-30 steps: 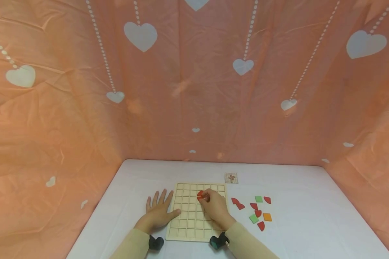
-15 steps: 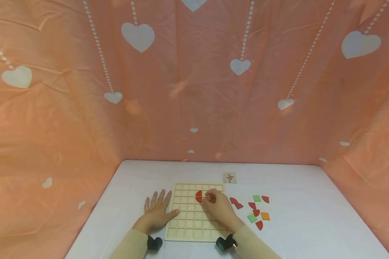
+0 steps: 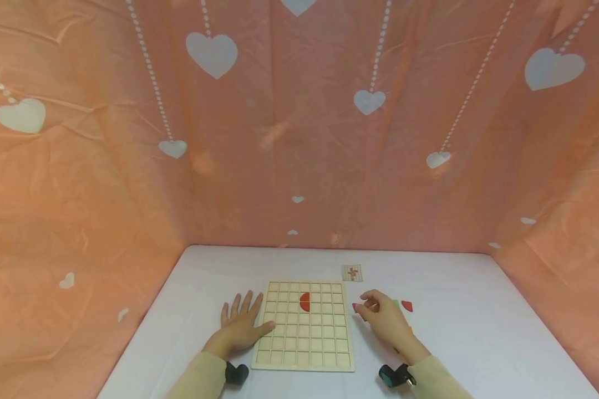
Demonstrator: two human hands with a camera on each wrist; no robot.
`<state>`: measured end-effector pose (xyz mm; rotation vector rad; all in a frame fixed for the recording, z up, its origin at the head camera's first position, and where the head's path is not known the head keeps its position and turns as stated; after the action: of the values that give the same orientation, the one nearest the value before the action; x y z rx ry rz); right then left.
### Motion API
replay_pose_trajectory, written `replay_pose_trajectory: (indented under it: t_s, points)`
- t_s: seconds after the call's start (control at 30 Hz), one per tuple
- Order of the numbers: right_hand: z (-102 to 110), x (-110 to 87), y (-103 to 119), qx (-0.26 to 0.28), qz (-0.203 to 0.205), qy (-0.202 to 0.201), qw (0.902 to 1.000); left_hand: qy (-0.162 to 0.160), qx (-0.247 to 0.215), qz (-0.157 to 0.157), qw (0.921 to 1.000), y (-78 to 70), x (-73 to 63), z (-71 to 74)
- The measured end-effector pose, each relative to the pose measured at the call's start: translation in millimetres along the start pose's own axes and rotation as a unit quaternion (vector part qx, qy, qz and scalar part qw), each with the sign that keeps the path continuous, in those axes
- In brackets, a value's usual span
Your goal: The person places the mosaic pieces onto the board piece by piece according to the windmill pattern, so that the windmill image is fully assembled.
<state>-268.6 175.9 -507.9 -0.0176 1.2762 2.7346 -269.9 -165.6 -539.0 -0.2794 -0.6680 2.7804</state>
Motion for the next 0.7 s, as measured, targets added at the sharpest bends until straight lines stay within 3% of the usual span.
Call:
replay_pose_trajectory:
  t_s: [0.23,0.7]
  points:
    - [14,0.7,-11,-0.018,-0.006,0.005,0.9998,-0.004,-0.005,0.0,1.0,-1.1,-1.1,0.8]
    - [7,-3.3,-12,-0.043,0.009,0.013,0.999,-0.007,-0.001,0.0,1.0,-0.6,-1.1,-0.9]
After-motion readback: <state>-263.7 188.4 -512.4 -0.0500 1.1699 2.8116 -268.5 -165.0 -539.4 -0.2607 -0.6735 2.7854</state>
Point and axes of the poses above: each hand's wrist, its own x-axis towards the middle knuckle, its own z-axis out of the back of the hand, y = z × x, the point moved 5 cm from there along x, towards the middle knuckle, and after that the axes turned 7 degrees about -z, right-handed, at the moved point
